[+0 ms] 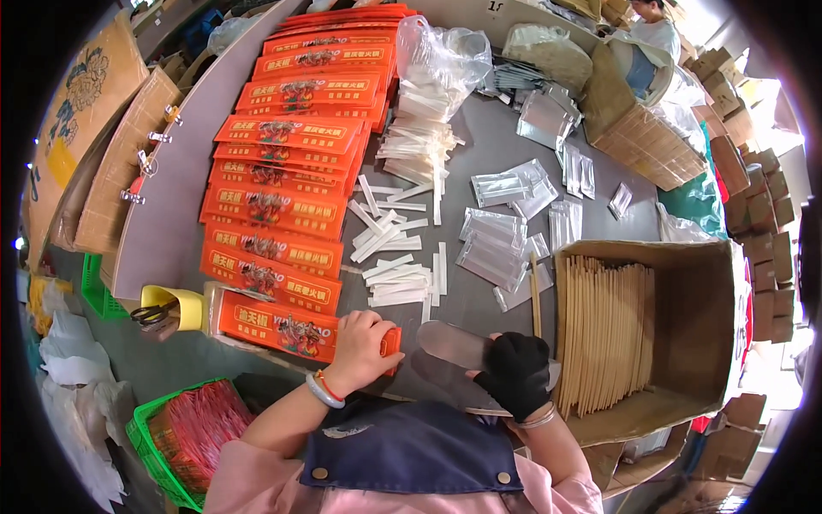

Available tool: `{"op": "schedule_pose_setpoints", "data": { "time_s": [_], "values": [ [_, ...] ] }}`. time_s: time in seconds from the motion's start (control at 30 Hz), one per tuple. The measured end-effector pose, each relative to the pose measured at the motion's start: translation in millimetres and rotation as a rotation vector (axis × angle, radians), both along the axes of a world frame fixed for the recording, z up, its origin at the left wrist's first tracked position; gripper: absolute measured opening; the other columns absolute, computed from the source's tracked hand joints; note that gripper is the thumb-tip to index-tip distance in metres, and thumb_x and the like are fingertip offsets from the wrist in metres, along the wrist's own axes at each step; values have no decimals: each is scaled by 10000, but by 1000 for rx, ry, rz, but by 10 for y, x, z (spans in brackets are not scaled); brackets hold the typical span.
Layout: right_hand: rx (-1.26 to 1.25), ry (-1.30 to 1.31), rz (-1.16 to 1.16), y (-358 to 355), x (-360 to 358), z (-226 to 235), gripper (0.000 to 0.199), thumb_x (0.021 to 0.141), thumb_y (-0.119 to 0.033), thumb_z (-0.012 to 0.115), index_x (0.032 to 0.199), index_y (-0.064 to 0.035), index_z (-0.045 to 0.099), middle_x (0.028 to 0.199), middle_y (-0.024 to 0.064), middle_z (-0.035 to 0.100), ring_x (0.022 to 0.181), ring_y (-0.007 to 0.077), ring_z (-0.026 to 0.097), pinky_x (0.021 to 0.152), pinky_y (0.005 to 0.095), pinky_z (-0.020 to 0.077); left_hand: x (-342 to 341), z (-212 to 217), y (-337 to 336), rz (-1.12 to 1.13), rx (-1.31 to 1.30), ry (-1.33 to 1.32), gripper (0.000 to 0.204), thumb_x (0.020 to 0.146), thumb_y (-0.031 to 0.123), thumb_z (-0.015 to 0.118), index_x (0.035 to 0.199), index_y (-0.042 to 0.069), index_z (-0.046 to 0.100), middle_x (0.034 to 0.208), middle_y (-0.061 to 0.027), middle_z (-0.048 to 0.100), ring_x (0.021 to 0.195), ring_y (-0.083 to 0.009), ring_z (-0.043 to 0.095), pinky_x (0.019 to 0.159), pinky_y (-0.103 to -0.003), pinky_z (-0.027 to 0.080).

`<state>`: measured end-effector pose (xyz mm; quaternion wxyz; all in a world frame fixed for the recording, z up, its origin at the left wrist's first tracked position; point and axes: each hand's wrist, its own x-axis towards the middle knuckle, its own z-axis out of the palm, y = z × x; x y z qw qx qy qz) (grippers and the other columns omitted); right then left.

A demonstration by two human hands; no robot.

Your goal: Picking up chopsticks and a seasoning packet and placing them into a plastic bag for final packaging.

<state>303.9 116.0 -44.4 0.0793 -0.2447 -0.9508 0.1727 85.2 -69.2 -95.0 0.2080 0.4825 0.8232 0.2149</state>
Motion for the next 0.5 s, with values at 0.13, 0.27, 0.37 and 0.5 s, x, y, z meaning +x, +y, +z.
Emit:
{"op": "schedule_pose_setpoints", "data": {
  "time_s": [0.13, 0.27, 0.37, 0.5],
  "values": [
    [13, -31, 51, -47, 3, 57, 613, 607, -428, 836, 1071, -92, 617, 973, 97, 633, 925, 295, 596, 877, 449, 394, 55, 40, -27, 89, 128, 144, 745, 621, 415, 859, 1223, 56, 605, 1159, -99, 557, 1156, -309, 471, 1041, -506, 300],
    [17, -76, 73, -85, 12, 28, 604, 645, -456, 809, 1085, -88, 620, 991, 95, 629, 945, 289, 596, 931, 457, 366, 50, -88, -103, 207, 183, 33, 818, 629, 430, 861, 1262, 5, 567, 1275, -123, 535, 1281, -338, 420, 1124, -578, 189],
    [-43, -95, 108, -114, 10, -9, 593, 669, -462, 795, 1092, -85, 619, 1012, 92, 624, 958, 282, 597, 955, 463, 353, 40, -111, -112, 195, 186, 17, 811, 634, 400, 861, 1271, 2, 554, 1308, -121, 524, 1306, -345, 395, 1121, -595, 180],
    [-55, -100, 135, -146, -12, -77, 597, 681, -470, 787, 1099, -81, 614, 1020, 97, 619, 966, 281, 591, 954, 469, 352, 22, -116, -107, 187, 156, -9, 818, 649, 409, 853, 1283, -5, 543, 1343, -134, 521, 1330, -359, 378, 1127, -607, 162]
  ]
}}
